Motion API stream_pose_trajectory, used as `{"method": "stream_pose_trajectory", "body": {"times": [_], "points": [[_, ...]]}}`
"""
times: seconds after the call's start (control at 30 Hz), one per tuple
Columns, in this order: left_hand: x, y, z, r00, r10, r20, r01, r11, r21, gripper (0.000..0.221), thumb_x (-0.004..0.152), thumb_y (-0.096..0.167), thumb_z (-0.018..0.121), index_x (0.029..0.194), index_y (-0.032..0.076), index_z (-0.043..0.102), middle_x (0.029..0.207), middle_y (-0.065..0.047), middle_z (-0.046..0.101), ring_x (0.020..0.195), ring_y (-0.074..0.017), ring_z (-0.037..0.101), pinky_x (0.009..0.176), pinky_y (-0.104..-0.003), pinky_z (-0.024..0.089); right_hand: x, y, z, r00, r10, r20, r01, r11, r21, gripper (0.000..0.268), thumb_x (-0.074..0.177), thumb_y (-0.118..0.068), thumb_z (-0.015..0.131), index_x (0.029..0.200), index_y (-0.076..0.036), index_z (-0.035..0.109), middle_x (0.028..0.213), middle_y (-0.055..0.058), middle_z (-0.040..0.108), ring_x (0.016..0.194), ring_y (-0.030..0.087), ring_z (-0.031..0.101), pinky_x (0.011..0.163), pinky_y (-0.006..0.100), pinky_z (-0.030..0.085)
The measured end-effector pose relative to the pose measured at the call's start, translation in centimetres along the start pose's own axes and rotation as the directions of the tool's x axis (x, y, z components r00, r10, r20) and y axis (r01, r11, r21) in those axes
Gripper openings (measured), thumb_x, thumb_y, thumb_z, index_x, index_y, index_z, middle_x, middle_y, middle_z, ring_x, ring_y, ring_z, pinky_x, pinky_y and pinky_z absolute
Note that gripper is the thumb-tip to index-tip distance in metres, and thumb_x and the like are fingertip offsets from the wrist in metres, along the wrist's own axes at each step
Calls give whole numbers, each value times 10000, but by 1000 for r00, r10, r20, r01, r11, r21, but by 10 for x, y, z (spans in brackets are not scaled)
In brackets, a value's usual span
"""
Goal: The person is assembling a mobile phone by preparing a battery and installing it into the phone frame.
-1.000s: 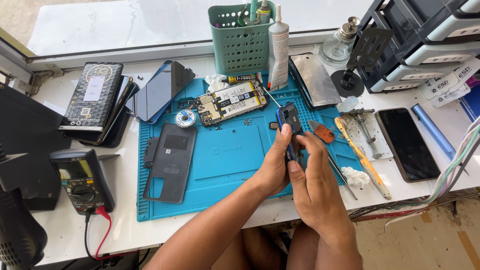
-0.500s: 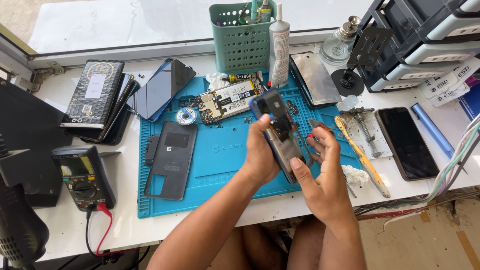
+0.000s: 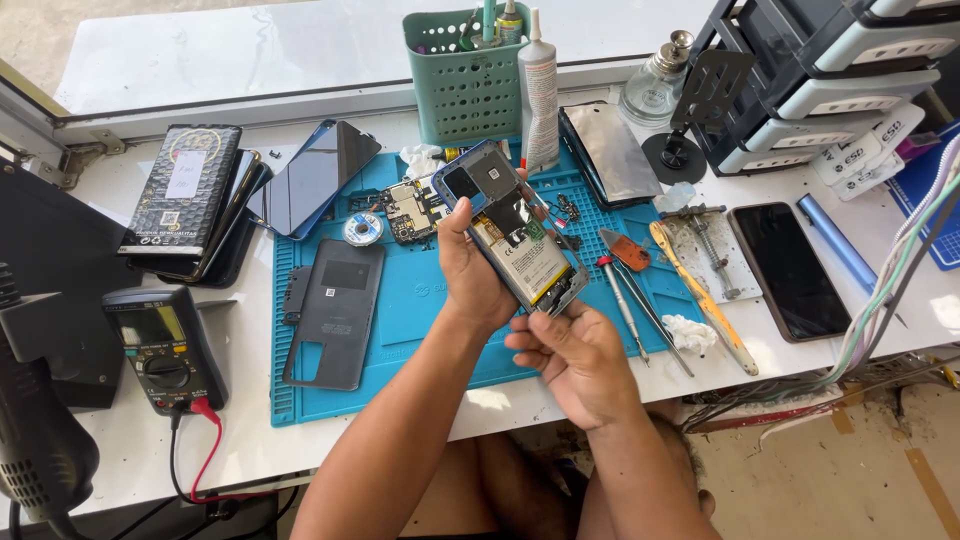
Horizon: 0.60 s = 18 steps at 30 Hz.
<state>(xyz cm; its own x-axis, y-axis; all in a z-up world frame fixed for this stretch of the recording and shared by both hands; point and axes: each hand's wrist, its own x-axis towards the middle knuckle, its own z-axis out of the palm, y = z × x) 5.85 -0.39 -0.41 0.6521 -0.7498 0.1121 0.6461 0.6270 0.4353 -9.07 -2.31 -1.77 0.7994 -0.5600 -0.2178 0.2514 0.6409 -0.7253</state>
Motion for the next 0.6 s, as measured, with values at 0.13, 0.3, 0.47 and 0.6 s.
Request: {"method": "stream_pose_trajectory", "body": {"times": [0.13, 0.3, 0.47, 0.6], "points": [[-2, -7, -3, 1000, -24, 7, 24, 1000, 1, 778, 929, 614, 499, 1452, 43, 571, 1109, -91, 694, 1025, -226, 684, 978, -413, 578, -3, 4, 6, 1000, 17, -26, -16, 998, 67, 195, 929, -31, 685, 1035, 26, 532, 964, 298, 763, 780, 341, 785, 624, 427, 675], [-3, -3, 2, 999, 2, 45, -6, 996, 93, 750, 958, 621, 467, 1439, 58, 584, 1119, -81, 691, 1037, -203, 672, 1007, -405, 552, -10, -7, 19, 1000, 22, -17, -20, 993, 119, 185, 953, -12, 623, 1111, 38, 542, 1091, 296, 745, 944, 351, 765, 767, 455, 668], [5, -12, -15, 998, 10, 61, -15, 997, 82, 765, 966, 643, 447, 1428, 53, 602, 1126, -113, 701, 1043, -216, 680, 1010, -418, 551, -12, -7, 20, 1000, 5, 12, -6, 995, 105, 163, 949, 24, 613, 1094, 49, 541, 1103, 319, 738, 966, 369, 758, 780, 457, 664], [-2, 0, -3, 995, -28, 96, 17, 993, 113, 775, 977, 674, 413, 1440, 85, 611, 1174, -109, 725, 1055, -210, 701, 1042, -397, 538, -16, -7, 23, 999, -16, 31, 13, 996, 84, 142, 955, 28, 610, 1079, 51, 544, 1114, 329, 735, 981, 376, 755, 783, 455, 666]]}}
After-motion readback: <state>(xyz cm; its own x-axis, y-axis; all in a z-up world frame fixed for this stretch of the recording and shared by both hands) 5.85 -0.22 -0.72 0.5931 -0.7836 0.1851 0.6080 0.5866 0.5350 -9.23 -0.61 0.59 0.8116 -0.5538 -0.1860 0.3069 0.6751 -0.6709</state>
